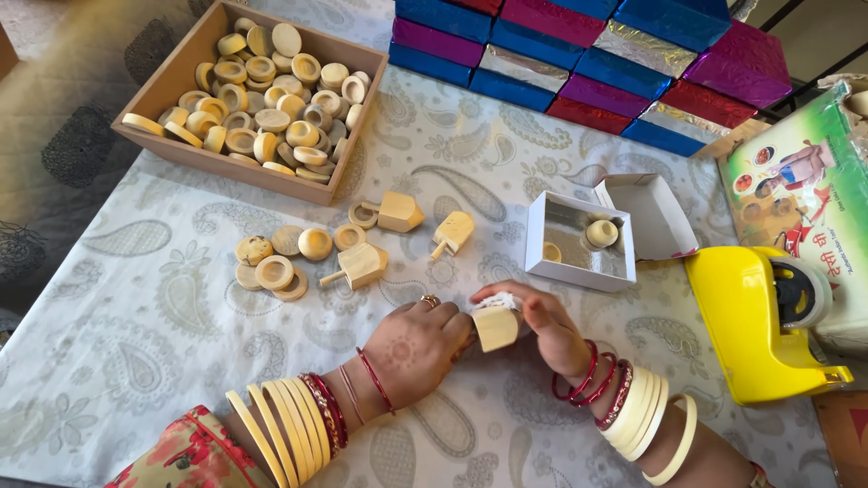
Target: Sorting wooden caps/stoppers and packing them into small gift boxes and containers.
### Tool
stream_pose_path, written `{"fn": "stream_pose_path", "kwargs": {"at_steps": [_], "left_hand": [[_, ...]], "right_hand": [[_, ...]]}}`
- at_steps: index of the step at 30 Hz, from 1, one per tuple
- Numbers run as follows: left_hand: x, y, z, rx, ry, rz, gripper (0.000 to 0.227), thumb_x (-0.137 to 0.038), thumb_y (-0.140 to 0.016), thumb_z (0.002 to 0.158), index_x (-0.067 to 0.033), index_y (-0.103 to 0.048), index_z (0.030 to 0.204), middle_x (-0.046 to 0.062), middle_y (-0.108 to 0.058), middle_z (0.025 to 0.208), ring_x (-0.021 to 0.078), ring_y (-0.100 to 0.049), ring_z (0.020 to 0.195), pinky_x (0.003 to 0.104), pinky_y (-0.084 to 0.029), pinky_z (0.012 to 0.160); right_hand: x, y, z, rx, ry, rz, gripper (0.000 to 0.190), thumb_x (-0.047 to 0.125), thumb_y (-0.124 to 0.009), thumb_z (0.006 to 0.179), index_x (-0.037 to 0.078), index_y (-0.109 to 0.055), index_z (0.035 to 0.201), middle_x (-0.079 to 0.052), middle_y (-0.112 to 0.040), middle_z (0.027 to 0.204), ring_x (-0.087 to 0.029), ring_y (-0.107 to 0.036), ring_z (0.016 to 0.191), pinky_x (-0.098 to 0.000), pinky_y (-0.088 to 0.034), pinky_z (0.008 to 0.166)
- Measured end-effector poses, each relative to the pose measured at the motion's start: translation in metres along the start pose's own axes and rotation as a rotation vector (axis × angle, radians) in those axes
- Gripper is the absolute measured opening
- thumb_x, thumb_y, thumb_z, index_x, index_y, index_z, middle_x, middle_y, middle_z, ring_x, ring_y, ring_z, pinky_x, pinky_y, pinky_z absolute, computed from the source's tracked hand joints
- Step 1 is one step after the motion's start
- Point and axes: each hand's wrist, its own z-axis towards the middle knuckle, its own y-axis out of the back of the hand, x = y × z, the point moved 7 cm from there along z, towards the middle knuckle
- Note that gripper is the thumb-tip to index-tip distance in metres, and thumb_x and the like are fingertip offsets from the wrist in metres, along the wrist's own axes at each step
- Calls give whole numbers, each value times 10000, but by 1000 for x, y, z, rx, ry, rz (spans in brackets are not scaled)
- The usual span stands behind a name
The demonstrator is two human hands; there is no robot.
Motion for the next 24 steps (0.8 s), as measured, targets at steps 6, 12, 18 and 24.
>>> {"fn": "stream_pose_path", "kwargs": {"at_steps": [6, 12, 18, 24], "left_hand": [[-22, 22, -4, -169, -217, 399, 278, -175, -591, 863, -72, -668, 1109, 30, -615, 908, 222, -617, 809, 367, -453, 720], [22, 9, 0, -183, 153, -155, 137, -199, -626, 884, -125, -718, 956, 80, -721, 871, 290, -681, 811, 408, -528, 722], [31, -11, 2, 274, 477, -574, 216, -263, -551, 1012, -94, -683, 980, 95, -743, 763, 277, -749, 749, 403, -571, 729], [35, -18, 1, -52, 185, -371, 127, -109, -619, 903, -65, -675, 1009, 139, -718, 905, 339, -704, 879, 422, -550, 752]], "right_hand": [[-75, 1, -27, -62, -710, 375, 562, 532, -546, 990, -5, -634, 1133, -45, -712, 842, -152, -645, 677, -303, -496, 545], [-17, -5, -7, -106, -276, -102, 488, 442, -604, 1037, 26, -725, 1261, -45, -672, 874, -118, -583, 751, -301, -474, 631], [75, -43, -7, 21, 636, -1140, 484, 297, -788, 904, 60, -617, 1290, -133, -655, 1118, -276, -701, 932, -370, -574, 768], [57, -31, -2, -26, 425, -982, 550, 332, -835, 869, 39, -624, 1284, -146, -663, 1158, -292, -720, 981, -348, -593, 821]]}}
